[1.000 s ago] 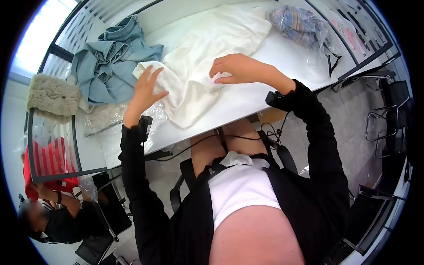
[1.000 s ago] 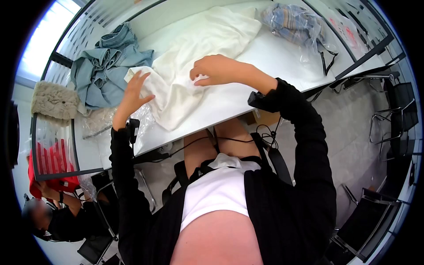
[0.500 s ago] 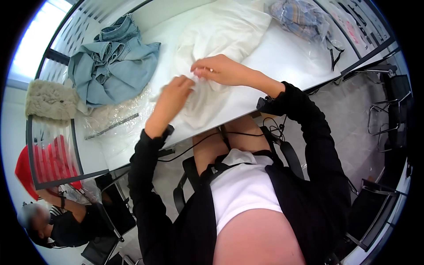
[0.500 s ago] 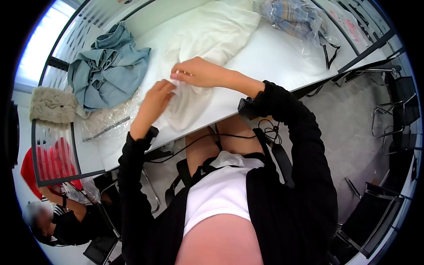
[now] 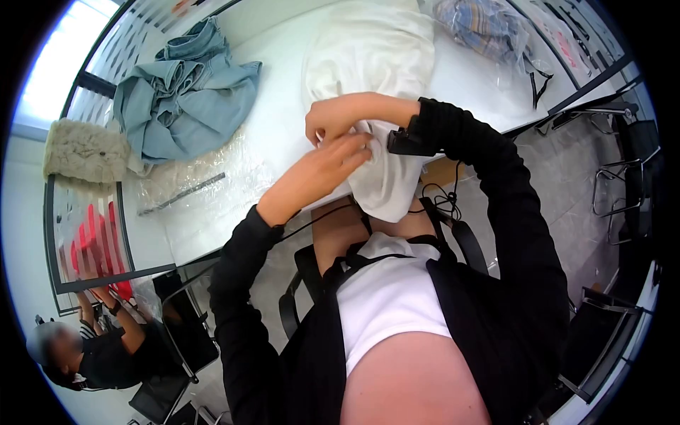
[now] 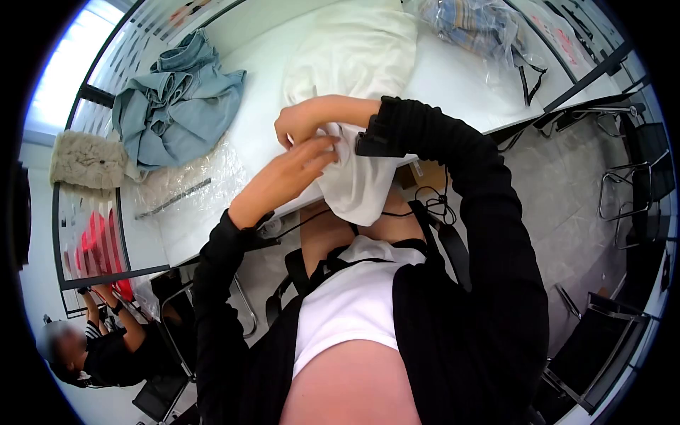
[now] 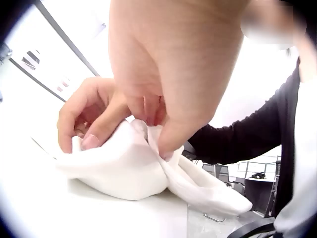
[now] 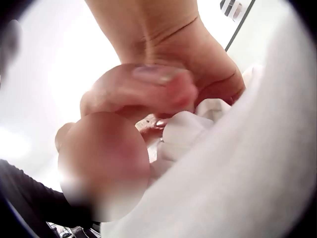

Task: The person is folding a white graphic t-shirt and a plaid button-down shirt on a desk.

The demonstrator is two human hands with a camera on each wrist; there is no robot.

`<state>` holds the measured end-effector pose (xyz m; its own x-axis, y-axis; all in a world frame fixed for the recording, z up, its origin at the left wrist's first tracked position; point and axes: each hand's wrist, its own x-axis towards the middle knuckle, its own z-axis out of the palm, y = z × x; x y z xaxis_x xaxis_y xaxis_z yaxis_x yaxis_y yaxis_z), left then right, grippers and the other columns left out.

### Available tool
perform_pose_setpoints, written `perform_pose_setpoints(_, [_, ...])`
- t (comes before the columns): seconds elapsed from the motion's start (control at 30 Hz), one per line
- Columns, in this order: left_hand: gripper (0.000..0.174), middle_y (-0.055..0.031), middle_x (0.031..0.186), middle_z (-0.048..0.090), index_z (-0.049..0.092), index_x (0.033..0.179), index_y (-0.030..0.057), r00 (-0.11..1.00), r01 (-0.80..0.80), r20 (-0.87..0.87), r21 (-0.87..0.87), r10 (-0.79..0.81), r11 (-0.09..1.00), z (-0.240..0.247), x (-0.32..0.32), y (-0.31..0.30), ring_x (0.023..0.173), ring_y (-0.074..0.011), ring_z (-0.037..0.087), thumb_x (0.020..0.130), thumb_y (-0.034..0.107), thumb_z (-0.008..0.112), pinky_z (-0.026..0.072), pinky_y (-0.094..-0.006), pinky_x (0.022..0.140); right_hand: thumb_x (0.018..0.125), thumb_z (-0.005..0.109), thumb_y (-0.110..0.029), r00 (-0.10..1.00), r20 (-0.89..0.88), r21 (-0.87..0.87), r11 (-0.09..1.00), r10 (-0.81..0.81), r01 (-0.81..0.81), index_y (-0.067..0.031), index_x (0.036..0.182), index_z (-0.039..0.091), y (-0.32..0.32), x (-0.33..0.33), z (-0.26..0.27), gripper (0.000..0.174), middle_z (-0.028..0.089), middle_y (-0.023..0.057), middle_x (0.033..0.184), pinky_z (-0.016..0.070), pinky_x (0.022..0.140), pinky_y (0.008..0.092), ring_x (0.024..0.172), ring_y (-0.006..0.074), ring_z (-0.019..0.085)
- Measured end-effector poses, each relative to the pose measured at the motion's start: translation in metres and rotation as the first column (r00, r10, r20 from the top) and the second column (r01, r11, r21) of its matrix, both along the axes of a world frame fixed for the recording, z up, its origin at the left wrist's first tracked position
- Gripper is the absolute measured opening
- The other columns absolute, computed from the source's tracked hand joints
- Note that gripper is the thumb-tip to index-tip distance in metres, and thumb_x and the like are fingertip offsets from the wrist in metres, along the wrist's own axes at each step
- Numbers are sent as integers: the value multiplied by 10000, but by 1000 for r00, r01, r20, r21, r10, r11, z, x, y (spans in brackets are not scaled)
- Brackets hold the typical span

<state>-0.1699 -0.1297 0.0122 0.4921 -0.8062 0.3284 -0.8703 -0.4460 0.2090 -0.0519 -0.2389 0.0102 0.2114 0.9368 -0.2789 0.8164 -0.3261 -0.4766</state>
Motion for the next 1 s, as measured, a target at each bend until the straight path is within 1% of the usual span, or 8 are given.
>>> perform_pose_setpoints(0.17, [438,-150,1002,519,455,983,11,851,-515,-226,-170,475,840,-1,-22,23,887,-290,543,709,210,733,454,-354,747,841,537,-153,958,4,561,794,-287,235,1,892,550,-32,29,9,162,591,111,698,459,609,310,619,201,566])
perform_pose_setpoints(0.23, [505,-150,983,532,444,1026,9,720,-639,-437,-112,540,761,0,-27,26,877,-272,545,701,245,749,453,-358,759,907,480,-243,783,-428,457,640,-451,618,-26,995,519,-49,26,34,238,579,63,826,472,681,272,758,129,560])
perform_pose_setpoints(0.4, [843,-225,1169,487,254,1275,-86,565,-455,-807,-133,170,881,-23,-18,10,1087,-304,507,713,314,738,422,-342,913,894,497,-259,668,-646,546,388,-369,743,-27,979,521,-75,14,60,248,566,52,839,468,690,272,787,111,554])
perform_pose_setpoints(0.5, [812,-215,1163,492,256,1260,-97,415,-482,-909,-197,24,854,-29,-15,-14,1088,-275,510,732,304,725,421,-344,917,877,517,-241,800,-150,702,507,-580,499,-44,957,526,-82,11,49,213,573,60,816,464,679,272,765,113,559])
perform_pose_setpoints(0.63, [697,-144,1139,505,286,1267,-62,280,-639,-959,-147,51,755,-23,1,-33,1023,-189,517,787,267,670,435,-297,845,772,587,-142,889,145,616,743,-435,263,-42,928,534,-78,12,12,192,579,81,838,458,669,279,756,187,568])
perform_pose_setpoints(0.73, [523,-114,1020,574,432,1152,-57,329,-682,-934,-134,139,719,-44,15,-21,887,-159,561,760,197,666,457,-276,738,701,594,-90,596,651,596,803,-469,-19,-49,873,540,-66,-8,3,184,560,60,889,455,705,285,800,184,556])
perform_pose_setpoints(0.87, [387,-97,898,618,538,1040,-52,427,-705,-860,-124,279,699,-70,32,10,765,-157,591,732,145,667,472,-274,692,674,569,-62,354,860,508,686,-368,-520,-60,769,518,-62,-11,6,108,500,40,822,457,756,293,750,163,519])
perform_pose_setpoints(1.0, [350,-94,855,634,575,988,-41,457,-689,-859,-179,231,702,-63,38,38,736,-148,592,720,161,676,466,-273,670,677,596,-101,415,888,426,699,-199,-575,-91,734,504,-57,-12,-5,108,464,10,731,435,672,252,685,148,483])
